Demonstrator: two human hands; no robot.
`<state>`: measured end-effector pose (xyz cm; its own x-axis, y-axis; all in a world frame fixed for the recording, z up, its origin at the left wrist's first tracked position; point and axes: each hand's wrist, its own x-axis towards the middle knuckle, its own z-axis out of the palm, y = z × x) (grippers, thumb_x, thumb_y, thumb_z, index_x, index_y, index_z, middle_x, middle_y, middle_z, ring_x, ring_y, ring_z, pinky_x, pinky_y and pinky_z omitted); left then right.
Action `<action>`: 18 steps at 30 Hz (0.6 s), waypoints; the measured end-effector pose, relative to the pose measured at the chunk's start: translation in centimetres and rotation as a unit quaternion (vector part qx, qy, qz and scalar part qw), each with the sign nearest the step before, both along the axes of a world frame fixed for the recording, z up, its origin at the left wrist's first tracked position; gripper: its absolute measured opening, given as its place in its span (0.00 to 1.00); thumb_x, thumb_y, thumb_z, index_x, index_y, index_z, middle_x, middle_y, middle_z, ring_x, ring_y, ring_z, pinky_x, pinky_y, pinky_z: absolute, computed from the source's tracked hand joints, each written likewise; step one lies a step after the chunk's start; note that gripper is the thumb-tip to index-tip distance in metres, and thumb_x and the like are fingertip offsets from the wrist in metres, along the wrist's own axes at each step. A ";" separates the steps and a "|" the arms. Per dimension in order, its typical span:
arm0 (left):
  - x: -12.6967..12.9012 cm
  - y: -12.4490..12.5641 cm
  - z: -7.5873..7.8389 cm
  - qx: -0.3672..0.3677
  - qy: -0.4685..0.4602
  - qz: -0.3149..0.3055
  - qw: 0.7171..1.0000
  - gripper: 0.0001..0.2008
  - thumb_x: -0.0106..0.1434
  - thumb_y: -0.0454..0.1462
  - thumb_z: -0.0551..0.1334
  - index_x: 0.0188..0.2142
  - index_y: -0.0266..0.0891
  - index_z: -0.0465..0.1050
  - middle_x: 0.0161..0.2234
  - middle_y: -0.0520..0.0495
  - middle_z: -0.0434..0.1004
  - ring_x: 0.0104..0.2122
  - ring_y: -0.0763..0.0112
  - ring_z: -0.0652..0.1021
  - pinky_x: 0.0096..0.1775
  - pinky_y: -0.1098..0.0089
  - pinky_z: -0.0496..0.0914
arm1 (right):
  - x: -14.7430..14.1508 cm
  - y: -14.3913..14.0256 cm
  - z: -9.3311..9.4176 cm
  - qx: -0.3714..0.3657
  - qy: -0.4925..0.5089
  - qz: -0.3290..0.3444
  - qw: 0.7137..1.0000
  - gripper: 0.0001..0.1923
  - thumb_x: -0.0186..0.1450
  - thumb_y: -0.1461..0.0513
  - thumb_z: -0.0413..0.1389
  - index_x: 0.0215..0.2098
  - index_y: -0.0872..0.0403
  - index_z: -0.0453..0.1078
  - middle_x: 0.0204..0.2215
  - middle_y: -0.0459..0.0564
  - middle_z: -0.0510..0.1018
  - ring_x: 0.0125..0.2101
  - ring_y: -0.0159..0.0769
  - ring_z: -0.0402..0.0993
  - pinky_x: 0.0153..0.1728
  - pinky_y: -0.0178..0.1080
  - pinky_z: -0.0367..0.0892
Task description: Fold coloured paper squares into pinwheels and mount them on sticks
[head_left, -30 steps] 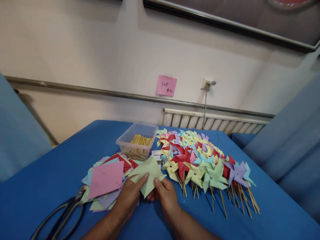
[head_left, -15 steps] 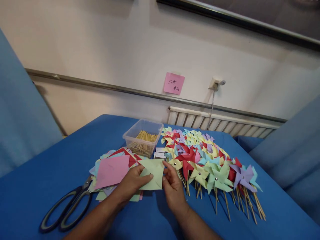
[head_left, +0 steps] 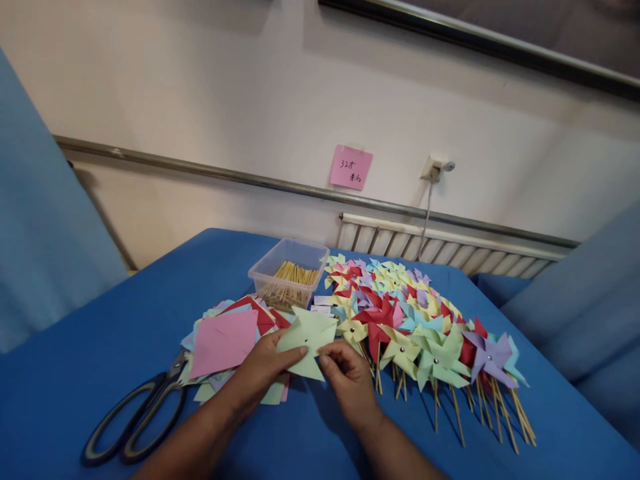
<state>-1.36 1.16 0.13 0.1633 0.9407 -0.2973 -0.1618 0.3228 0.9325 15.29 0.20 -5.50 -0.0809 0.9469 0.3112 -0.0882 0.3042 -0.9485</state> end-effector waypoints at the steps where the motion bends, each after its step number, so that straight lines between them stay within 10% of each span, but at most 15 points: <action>1: 0.1 -0.1 0.0 -0.001 -0.035 0.008 0.999 0.17 0.49 0.39 0.71 0.38 0.34 0.75 0.28 0.48 0.79 0.27 0.68 0.75 0.30 0.71 0.67 | 0.0 0.0 0.0 0.000 0.001 -0.021 1.000 0.05 0.63 0.61 0.57 0.34 0.53 0.75 0.27 0.45 0.71 0.27 0.30 0.67 0.30 0.33 0.62; 7: 1.3 -1.0 -0.7 0.006 -0.211 0.013 0.977 0.12 0.59 0.39 0.65 0.41 0.35 0.77 0.37 0.41 0.80 0.39 0.61 0.77 0.42 0.64 0.69 | -0.5 -0.2 0.1 -0.049 0.047 -0.097 0.993 0.09 0.62 0.57 0.59 0.30 0.55 0.73 0.21 0.43 0.72 0.23 0.30 0.68 0.26 0.33 0.64; 18: 2.2 -1.3 -1.2 0.005 -0.131 0.055 0.990 0.11 0.57 0.44 0.66 0.31 0.36 0.77 0.29 0.45 0.79 0.28 0.66 0.75 0.32 0.68 0.68 | -1.2 -0.9 0.1 -0.088 0.079 -0.026 0.993 0.09 0.60 0.58 0.61 0.36 0.54 0.72 0.22 0.42 0.73 0.20 0.28 0.67 0.22 0.30 0.62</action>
<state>0.80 -0.13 -1.04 0.1306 0.9597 -0.2489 -0.4329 0.2810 0.8565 14.09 -0.66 -5.41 0.0065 0.9894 0.1449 -0.2279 0.1426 -0.9632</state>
